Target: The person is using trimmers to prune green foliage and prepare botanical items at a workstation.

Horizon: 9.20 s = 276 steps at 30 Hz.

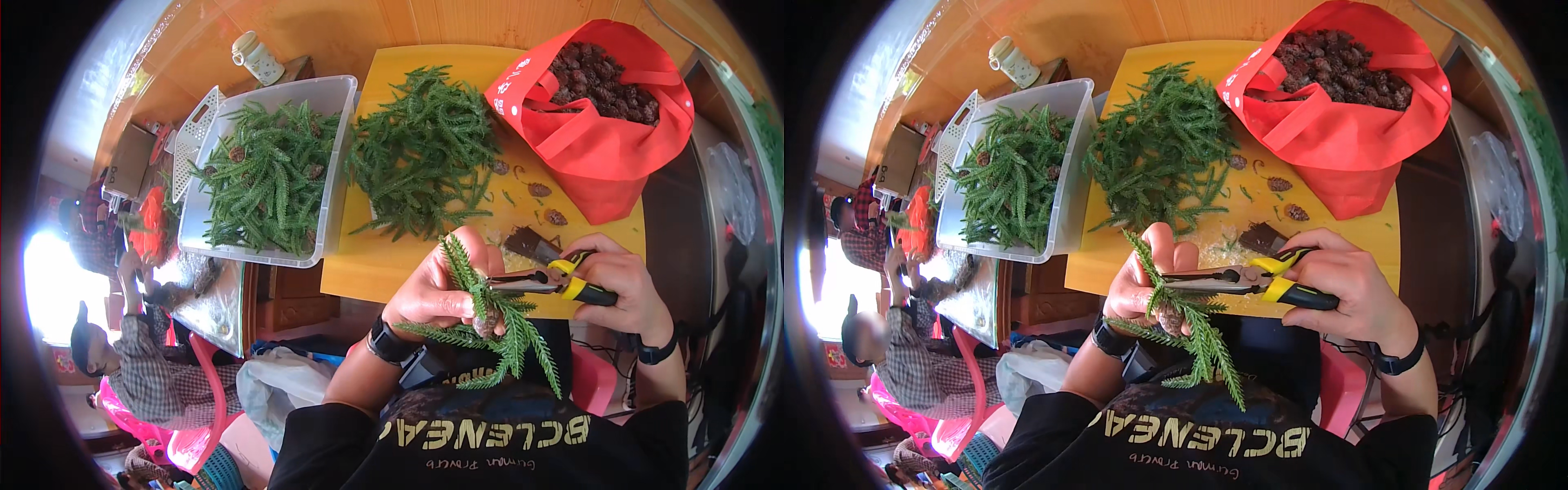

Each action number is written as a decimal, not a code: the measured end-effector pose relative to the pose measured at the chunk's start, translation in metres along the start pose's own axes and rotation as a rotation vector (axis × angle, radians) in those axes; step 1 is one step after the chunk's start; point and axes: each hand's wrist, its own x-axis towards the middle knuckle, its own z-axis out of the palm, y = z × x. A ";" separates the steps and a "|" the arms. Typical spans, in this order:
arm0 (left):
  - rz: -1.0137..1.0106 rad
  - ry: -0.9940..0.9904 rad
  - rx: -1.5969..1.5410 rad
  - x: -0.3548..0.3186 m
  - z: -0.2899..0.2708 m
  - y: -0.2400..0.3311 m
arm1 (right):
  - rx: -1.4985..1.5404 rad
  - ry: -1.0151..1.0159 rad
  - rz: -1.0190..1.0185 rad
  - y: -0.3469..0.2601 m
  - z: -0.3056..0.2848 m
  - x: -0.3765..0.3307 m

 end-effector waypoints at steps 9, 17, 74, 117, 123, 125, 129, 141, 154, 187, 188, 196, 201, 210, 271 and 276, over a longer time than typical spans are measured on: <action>-0.063 0.022 0.027 0.002 -0.001 0.004 | -0.147 0.016 0.015 -0.006 -0.017 -0.002; -0.064 0.058 0.013 0.001 0.005 0.000 | -0.275 -0.003 -0.048 -0.017 -0.034 0.006; 0.177 0.067 0.339 -0.001 0.007 0.018 | -0.104 0.094 0.181 -0.037 -0.019 -0.009; -0.204 0.184 0.424 0.003 0.010 0.000 | 0.532 0.018 0.564 -0.040 0.000 0.051; -0.124 0.135 0.157 -0.005 -0.001 -0.001 | 0.357 0.145 0.325 -0.038 -0.002 0.047; -0.078 0.104 0.084 -0.003 -0.002 -0.004 | 0.345 0.155 0.331 -0.030 -0.002 0.034; -0.030 0.050 -0.010 -0.001 -0.003 -0.003 | 0.214 0.128 0.315 -0.015 -0.001 0.014; -0.033 0.096 -0.052 -0.004 -0.005 -0.002 | 0.087 0.025 0.145 -0.004 0.007 -0.008; -0.112 0.076 -0.022 -0.009 -0.003 0.007 | 0.054 0.064 0.073 -0.006 0.009 -0.005; 0.157 0.137 0.673 -0.003 0.003 0.020 | 0.070 0.007 0.325 -0.029 0.001 -0.012; 0.159 0.138 0.675 -0.004 0.003 0.020 | 0.080 -0.006 0.287 -0.025 0.000 -0.012; -0.061 0.079 -0.053 -0.004 0.008 0.005 | 0.065 -0.016 0.091 -0.013 0.005 -0.005; -0.112 0.045 -0.087 -0.007 0.001 0.000 | 0.077 0.032 0.054 -0.012 0.009 -0.003; -0.017 0.106 0.225 -0.006 0.005 0.010 | -0.061 0.067 0.155 -0.018 0.008 -0.011; 0.168 0.200 0.731 -0.007 0.013 0.013 | 0.032 0.049 0.160 -0.020 0.007 -0.004; 0.034 0.293 0.553 -0.007 0.012 0.013 | 0.064 -0.011 0.191 -0.016 0.001 -0.004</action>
